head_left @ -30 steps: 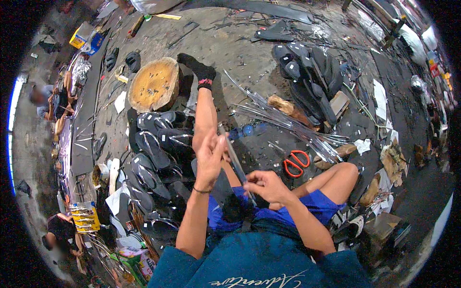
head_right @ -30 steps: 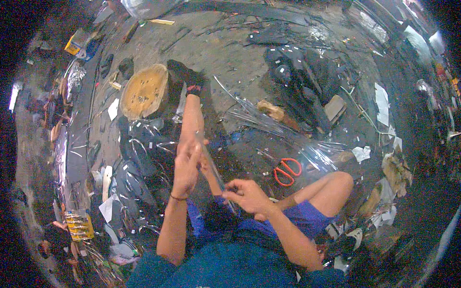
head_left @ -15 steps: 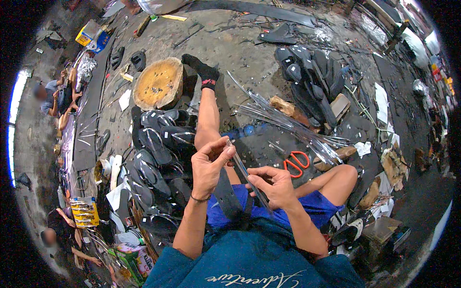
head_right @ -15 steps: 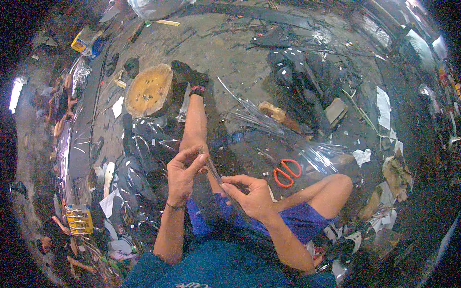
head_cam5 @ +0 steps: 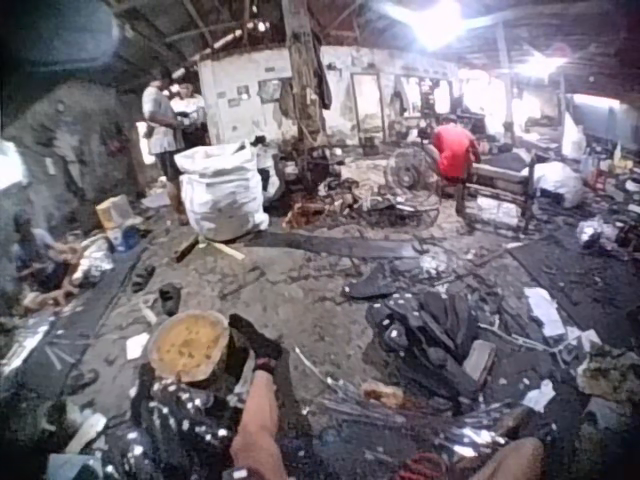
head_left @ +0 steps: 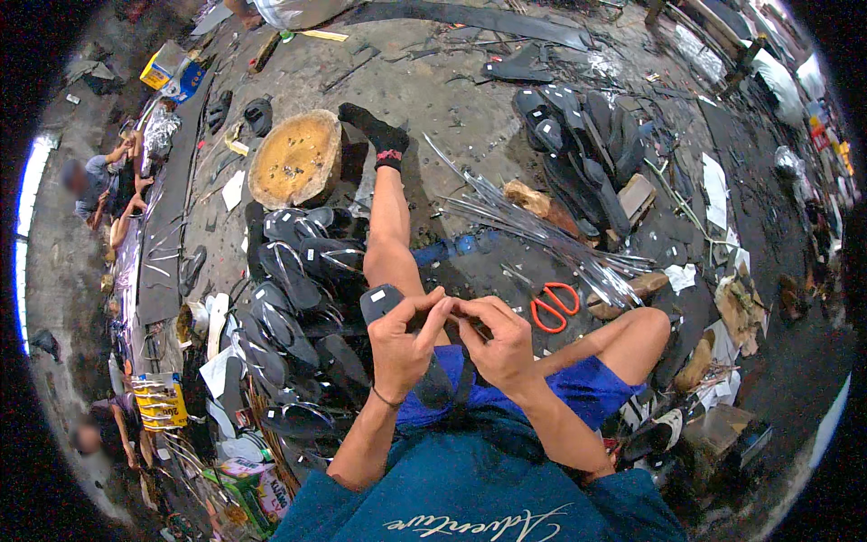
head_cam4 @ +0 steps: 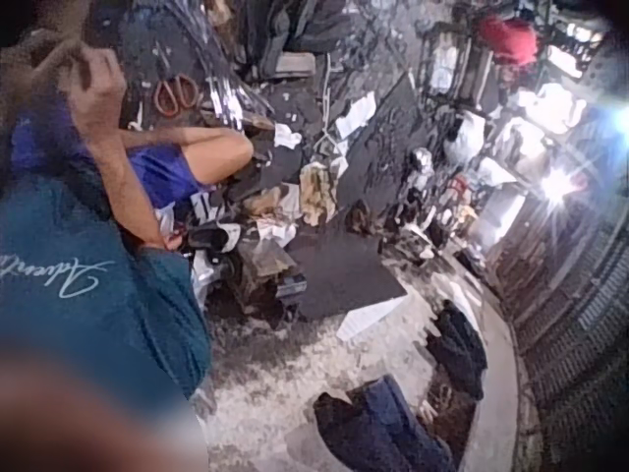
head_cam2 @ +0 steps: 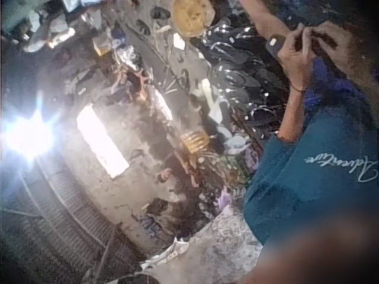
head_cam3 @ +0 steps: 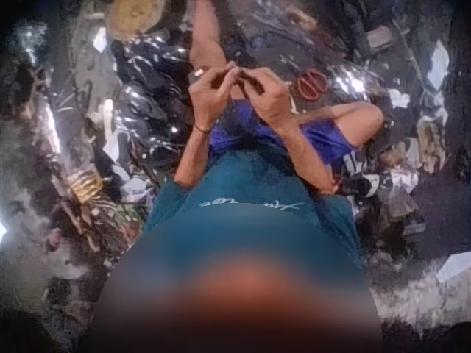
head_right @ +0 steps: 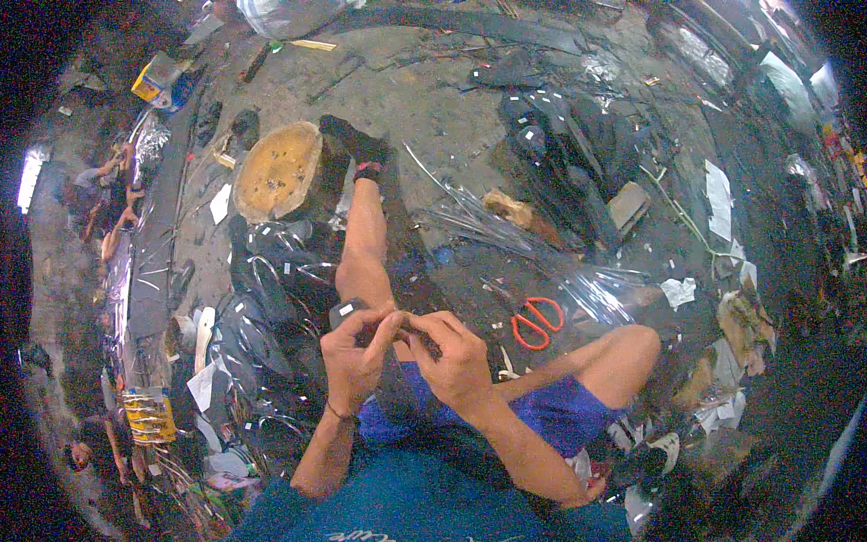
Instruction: The person sits on the floor and repeatedly inserts metal zip ties into holes on black shoe soles, then pulls and tightens them by hand. The person handles multiple soles and a bundle of zip ties, working one at a time.
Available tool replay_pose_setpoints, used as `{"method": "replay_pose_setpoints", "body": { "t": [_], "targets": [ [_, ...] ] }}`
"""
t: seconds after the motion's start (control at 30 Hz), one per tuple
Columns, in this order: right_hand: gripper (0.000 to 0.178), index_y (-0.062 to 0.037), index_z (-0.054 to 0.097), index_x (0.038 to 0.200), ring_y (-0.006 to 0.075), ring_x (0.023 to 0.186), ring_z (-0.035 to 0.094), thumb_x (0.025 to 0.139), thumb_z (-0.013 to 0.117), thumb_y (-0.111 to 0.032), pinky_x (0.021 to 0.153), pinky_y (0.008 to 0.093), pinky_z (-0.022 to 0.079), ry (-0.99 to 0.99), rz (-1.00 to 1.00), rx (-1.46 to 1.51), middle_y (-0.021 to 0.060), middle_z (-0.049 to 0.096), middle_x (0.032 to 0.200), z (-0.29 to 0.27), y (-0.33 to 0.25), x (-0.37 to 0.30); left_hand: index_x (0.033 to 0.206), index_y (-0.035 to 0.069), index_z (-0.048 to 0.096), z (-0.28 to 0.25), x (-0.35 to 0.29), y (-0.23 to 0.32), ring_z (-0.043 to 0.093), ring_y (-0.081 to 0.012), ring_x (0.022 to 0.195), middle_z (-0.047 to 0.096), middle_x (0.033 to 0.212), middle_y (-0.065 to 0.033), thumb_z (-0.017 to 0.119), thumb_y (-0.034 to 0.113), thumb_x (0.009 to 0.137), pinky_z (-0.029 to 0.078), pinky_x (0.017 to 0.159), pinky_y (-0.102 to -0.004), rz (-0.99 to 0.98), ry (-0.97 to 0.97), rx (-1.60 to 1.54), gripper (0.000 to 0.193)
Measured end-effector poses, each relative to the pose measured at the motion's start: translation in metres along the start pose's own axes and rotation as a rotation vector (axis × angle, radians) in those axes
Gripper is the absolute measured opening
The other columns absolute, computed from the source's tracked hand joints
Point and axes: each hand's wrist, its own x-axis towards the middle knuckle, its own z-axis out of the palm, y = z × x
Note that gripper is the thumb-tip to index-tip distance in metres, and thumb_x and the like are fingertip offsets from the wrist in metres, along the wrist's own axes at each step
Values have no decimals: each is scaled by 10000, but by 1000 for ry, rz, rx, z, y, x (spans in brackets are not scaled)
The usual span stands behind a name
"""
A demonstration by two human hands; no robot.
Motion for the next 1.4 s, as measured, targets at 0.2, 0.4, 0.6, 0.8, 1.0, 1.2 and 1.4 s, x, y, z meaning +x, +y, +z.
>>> {"method": "replay_pose_setpoints", "body": {
  "t": [0.2,0.4,0.6,0.8,1.0,1.2,1.4],
  "targets": [
    [144,-1,687,1032,90,812,662,899,709,-50,713,232,535,-57,300,385,71,716,928,2,11,-6,1447,-44,352,-40,-3,-65,483,-398,1273,457,1406,-269,765,243,839,420,1038,-432,153,296,883,789],
    [180,-29,718,972,97,818,661,884,735,-185,736,274,516,-215,442,379,80,737,914,4,-3,-6,1423,-49,384,-33,-26,-70,604,-215,1115,600,1247,-150,701,108,892,492,951,-333,-106,92,76,638],
    [204,-41,724,928,234,767,696,865,733,-235,698,348,533,-262,272,104,117,716,876,0,-20,4,1209,-11,578,-28,-39,-17,634,-133,962,683,1052,-71,746,53,813,518,861,-289,-121,14,-71,435],
    [206,-55,709,884,307,715,678,858,721,-259,643,401,527,-255,197,-93,131,692,835,-13,-28,1,1114,25,608,-25,-42,-10,615,-106,924,669,990,-27,738,6,784,509,827,-269,-67,-58,-75,355],
    [254,-33,677,853,341,701,677,817,733,-278,636,429,525,-283,248,-112,167,682,802,-15,-21,-4,1064,36,612,-16,-51,-12,603,-102,935,654,997,-10,713,-30,777,498,832,-263,-50,-58,-152,312],
    [242,-7,661,855,381,754,672,813,727,-236,678,435,523,-244,395,68,201,674,805,8,-12,-14,1041,30,596,-18,-54,-26,600,-112,953,638,1027,-33,702,-14,788,482,860,-259,-74,0,-47,278],
    [178,-13,681,953,392,824,669,869,674,-170,754,455,525,-251,231,7,196,682,859,-1,-4,-29,1074,-8,622,-19,-56,-29,636,-189,1022,622,1114,-108,666,-69,817,536,848,-293,-85,-88,-69,268]
  ]
}}
